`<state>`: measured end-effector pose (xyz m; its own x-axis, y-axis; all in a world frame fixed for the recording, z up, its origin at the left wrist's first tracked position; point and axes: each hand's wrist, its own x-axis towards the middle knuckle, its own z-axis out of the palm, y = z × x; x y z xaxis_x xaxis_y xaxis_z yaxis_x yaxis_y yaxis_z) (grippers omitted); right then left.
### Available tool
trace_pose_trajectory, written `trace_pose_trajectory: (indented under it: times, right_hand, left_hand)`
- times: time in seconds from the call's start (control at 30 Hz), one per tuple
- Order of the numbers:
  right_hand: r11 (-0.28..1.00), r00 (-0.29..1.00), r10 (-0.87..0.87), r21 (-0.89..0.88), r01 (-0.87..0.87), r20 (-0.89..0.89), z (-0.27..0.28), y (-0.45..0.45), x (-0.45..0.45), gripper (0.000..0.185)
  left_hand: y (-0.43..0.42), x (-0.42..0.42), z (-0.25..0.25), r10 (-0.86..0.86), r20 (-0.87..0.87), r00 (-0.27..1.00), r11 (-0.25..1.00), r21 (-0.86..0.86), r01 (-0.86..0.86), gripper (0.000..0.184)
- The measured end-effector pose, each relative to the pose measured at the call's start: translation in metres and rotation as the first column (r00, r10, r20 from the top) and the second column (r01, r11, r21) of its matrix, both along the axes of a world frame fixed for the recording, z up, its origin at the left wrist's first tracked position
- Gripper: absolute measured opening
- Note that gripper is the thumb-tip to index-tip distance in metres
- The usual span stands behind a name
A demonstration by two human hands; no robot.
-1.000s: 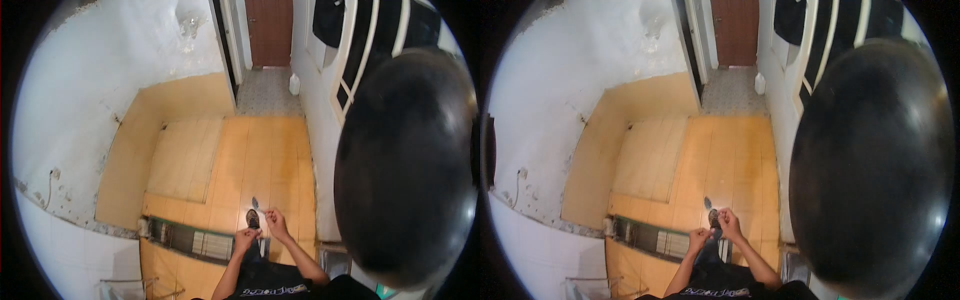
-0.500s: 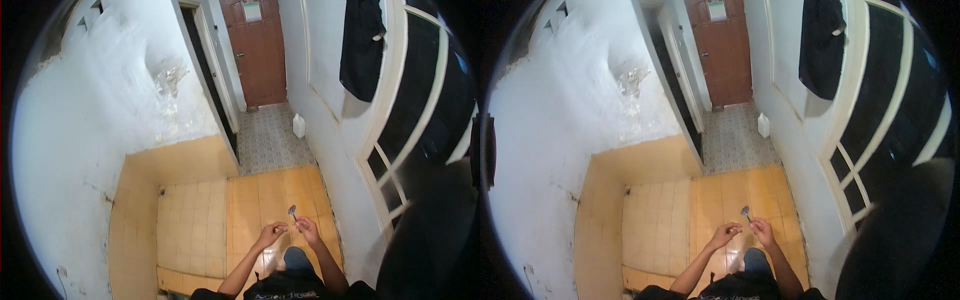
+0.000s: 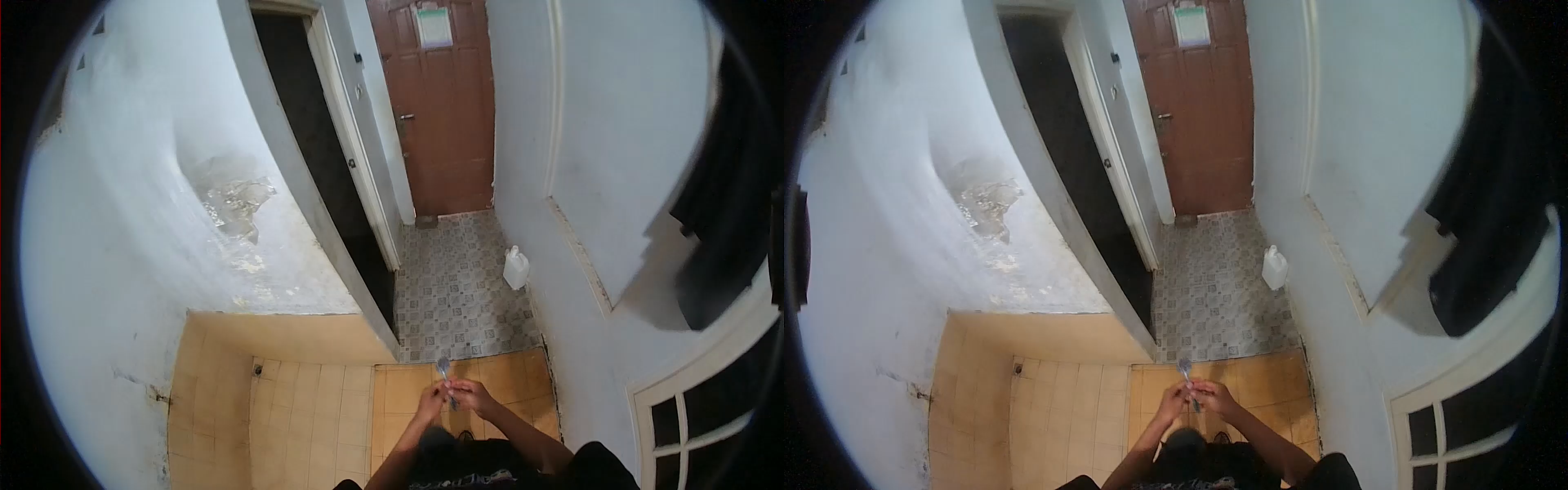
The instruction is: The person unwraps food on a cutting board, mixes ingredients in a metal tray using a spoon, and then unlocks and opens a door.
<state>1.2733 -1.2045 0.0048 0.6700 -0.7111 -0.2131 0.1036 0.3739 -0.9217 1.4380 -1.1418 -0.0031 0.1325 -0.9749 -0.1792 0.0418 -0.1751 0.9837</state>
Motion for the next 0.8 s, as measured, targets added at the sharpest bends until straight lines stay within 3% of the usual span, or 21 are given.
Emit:
trace_pose_trajectory:
  times: [0.03,0.17,0.23,0.3,0.37,0.4,0.43,0.5,0.57,0.63,0.7,0.77,0.8]
  right_hand:
    - [0.999,1.0,0.013,-0.031,-0.014,-0.024,0.009,-0.028,0.017,0.026]
    - [0.994,0.997,0.027,-0.108,-0.019,0.067,-0.017,-0.145,0.095,0.024]
    - [0.949,0.988,0.144,-0.276,-0.152,-0.05,-0.035,-0.206,0.13,0.021]
    - [0.937,0.981,0.179,-0.291,-0.194,-0.077,-0.034,-0.273,0.154,0.021]
    - [0.932,0.919,0.224,-0.206,-0.3,-0.325,-0.024,-0.322,0.174,0.027]
    - [0.944,0.922,0.238,-0.149,-0.294,-0.306,-0.031,-0.354,0.183,0.029]
    - [0.946,0.92,0.231,-0.147,-0.288,-0.316,-0.022,-0.386,0.193,0.029]
    - [0.893,0.883,0.069,-0.367,-0.263,-0.464,0.001,-0.45,0.199,0.028]
    - [0.909,0.86,0.02,-0.348,-0.228,-0.51,0.013,-0.516,0.208,0.027]
    - [0.924,0.919,-0.165,-0.383,0.017,-0.357,-0.005,-0.573,0.208,0.025]
    - [0.908,0.876,-0.294,-0.397,0.132,-0.382,-0.019,-0.631,0.207,0.022]
    - [0.907,0.901,-0.393,-0.24,0.346,-0.186,-0.033,-0.688,0.217,0.021]
    - [0.908,0.904,-0.388,-0.244,0.341,-0.177,-0.042,-0.719,0.223,0.021]
  left_hand:
    - [-0.027,0.014,-0.004,0.048,-0.047,0.998,0.993,-0.107,-0.053,0.034]
    - [-0.133,0.082,0.035,0.11,-0.236,0.965,0.994,0.0,-0.113,0.031]
    - [-0.188,0.123,0.013,0.137,-0.107,0.985,0.986,0.11,-0.125,0.034]
    - [-0.257,0.162,-0.007,0.145,-0.153,0.977,0.989,0.049,-0.139,0.033]
    - [-0.312,0.205,-0.028,0.053,-0.039,0.998,0.997,-0.048,-0.055,0.034]
    - [-0.348,0.223,-0.032,0.089,-0.085,0.992,0.996,0.027,-0.087,0.035]
    - [-0.384,0.239,-0.025,0.089,-0.171,0.981,0.993,0.092,-0.074,0.037]
    - [-0.466,0.273,-0.018,0.068,-0.034,0.997,0.983,0.175,-0.061,0.039]
    - [-0.544,0.298,-0.005,0.009,0.082,0.997,0.999,0.046,-0.012,0.039]
    - [-0.621,0.314,-0.007,0.027,-0.027,0.999,0.998,0.062,-0.025,0.03]
    - [-0.685,0.325,0.026,-0.01,-0.032,0.999,0.998,0.059,0.012,0.03]
    - [-0.753,0.349,0.033,-0.037,-0.028,0.999,0.999,0.026,0.037,0.03]
    - [-0.782,0.36,0.023,-0.039,-0.057,0.998,0.999,0.005,0.039,0.03]
